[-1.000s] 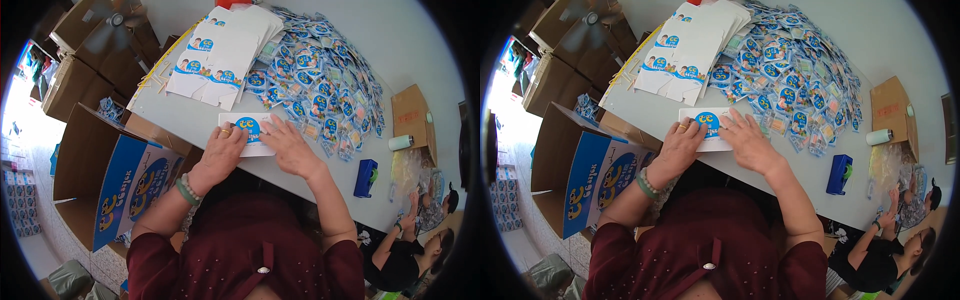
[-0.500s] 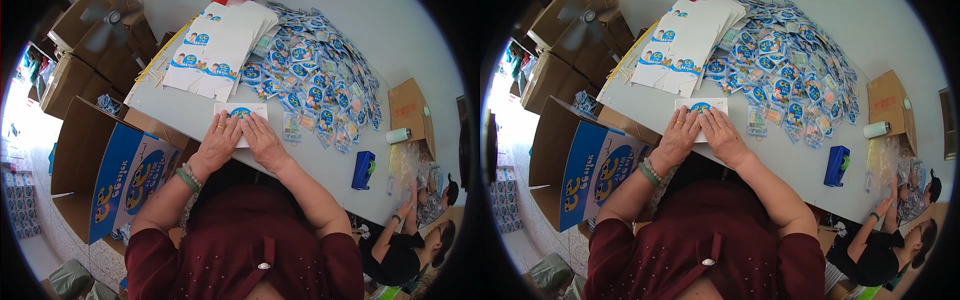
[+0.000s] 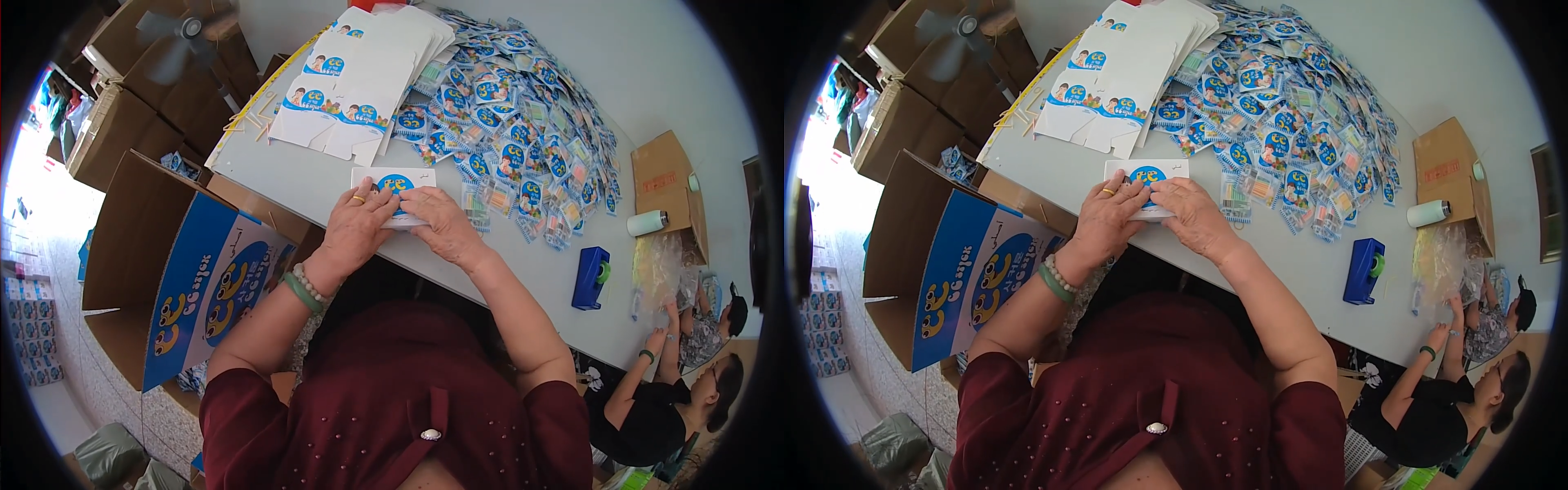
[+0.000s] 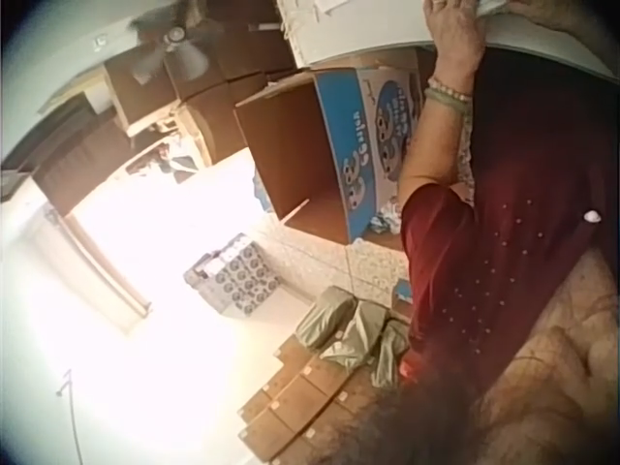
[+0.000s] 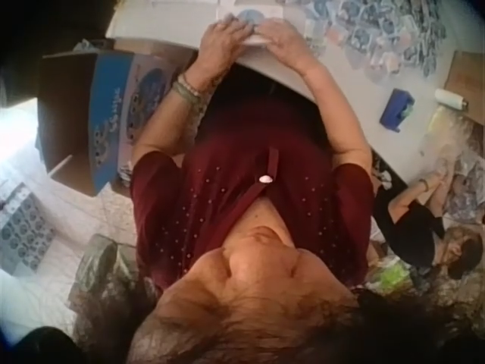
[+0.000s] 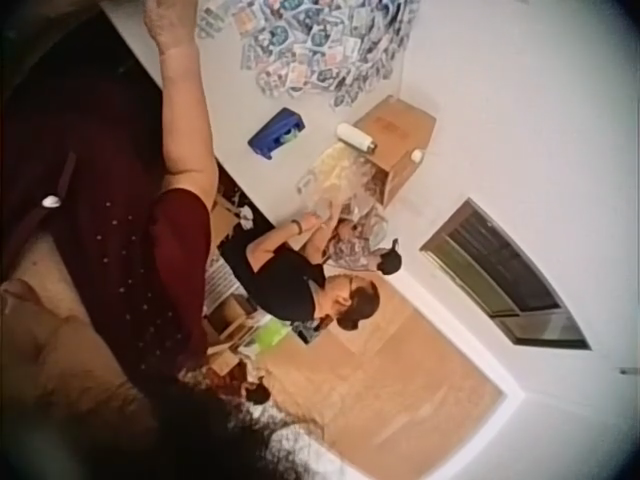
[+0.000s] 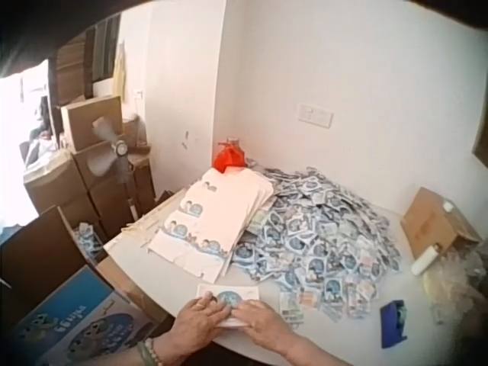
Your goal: Assembling small cardboard boxes and filling them with individual product packets.
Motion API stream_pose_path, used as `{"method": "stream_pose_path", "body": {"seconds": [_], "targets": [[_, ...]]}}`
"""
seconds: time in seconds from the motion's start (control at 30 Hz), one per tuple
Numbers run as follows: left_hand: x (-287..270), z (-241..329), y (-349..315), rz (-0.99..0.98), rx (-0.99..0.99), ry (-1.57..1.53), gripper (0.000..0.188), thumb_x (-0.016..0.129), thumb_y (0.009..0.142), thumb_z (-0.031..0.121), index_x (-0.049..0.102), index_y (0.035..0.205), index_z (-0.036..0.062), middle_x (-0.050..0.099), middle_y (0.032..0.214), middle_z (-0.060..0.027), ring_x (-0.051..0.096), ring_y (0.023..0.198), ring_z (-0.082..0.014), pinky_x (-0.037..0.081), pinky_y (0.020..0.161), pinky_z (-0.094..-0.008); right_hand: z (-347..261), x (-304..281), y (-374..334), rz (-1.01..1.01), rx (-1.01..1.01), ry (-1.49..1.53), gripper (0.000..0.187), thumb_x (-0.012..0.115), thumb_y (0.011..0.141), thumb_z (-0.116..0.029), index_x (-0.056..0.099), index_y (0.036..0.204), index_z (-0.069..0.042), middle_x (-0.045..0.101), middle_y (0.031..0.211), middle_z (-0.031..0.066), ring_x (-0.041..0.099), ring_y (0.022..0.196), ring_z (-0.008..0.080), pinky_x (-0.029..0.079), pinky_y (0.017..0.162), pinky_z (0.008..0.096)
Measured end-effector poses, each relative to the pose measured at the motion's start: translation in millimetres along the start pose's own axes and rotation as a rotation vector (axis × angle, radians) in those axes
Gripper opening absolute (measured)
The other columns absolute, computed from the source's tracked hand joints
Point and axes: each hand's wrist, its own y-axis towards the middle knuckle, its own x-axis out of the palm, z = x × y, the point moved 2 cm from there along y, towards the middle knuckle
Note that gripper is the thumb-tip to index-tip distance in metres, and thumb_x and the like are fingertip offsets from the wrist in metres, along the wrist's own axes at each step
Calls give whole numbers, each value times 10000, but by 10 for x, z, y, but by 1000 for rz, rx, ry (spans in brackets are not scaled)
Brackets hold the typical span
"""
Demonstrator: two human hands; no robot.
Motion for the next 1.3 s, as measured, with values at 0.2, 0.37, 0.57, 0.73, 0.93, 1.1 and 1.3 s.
{"method": "stream_pose_path", "body": {"seconds": [0.2,0.37,0.57,0.73,0.93,1.1,1.3], "targets": [[-91,-91,30,-25,-2,-102,510,732,757,228,592,1244,173,560,1313,3,427,1299,-305,349,1027,-421,-118,-76,25,23,81,46,317,676,740,-44,679,1058,-39,642,1156,88,513,1173,275,442,975,352],[-108,-101,70,-46,-16,-100,432,702,791,277,618,1206,192,572,1298,20,432,1284,-307,348,1014,-422,-96,-88,53,42,115,143,272,671,749,-54,696,1020,-40,657,1131,81,528,1134,273,446,957,352],[-218,-59,116,-120,-29,-137,408,684,814,265,629,1211,190,572,1313,7,429,1270,-324,317,1026,-438,-121,-69,48,52,124,115,263,666,760,-52,697,1022,-57,656,1132,74,533,1120,268,454,945,349],[-219,-160,107,-131,46,-155,381,666,827,252,635,1200,181,579,1301,8,441,1235,-305,302,1023,-434,-138,-41,-15,91,50,70,286,672,770,-43,683,1054,-65,644,1157,67,532,1128,270,461,948,348],[-270,-333,128,-211,220,-236,437,665,821,172,589,1252,167,552,1326,-6,453,1227,-291,341,1031,-405,-91,-1,-88,136,-56,-19,317,641,794,-4,654,1101,-83,630,1182,62,524,1162,277,457,969,352],[-136,-229,-99,6,242,-27,493,661,812,145,537,1287,103,541,1318,-65,405,1312,-301,348,1064,-426,-111,25,-98,176,-153,-77,305,617,799,8,643,1092,-71,628,1170,77,535,1155,284,449,985,376],[-198,-180,-138,-8,262,16,511,661,802,142,495,1280,73,496,1319,-71,370,1335,-322,322,1096,-425,-281,13,-109,224,-172,-266,273,616,791,-10,644,1061,-37,637,1139,83,545,1160,282,454,983,412]]}}
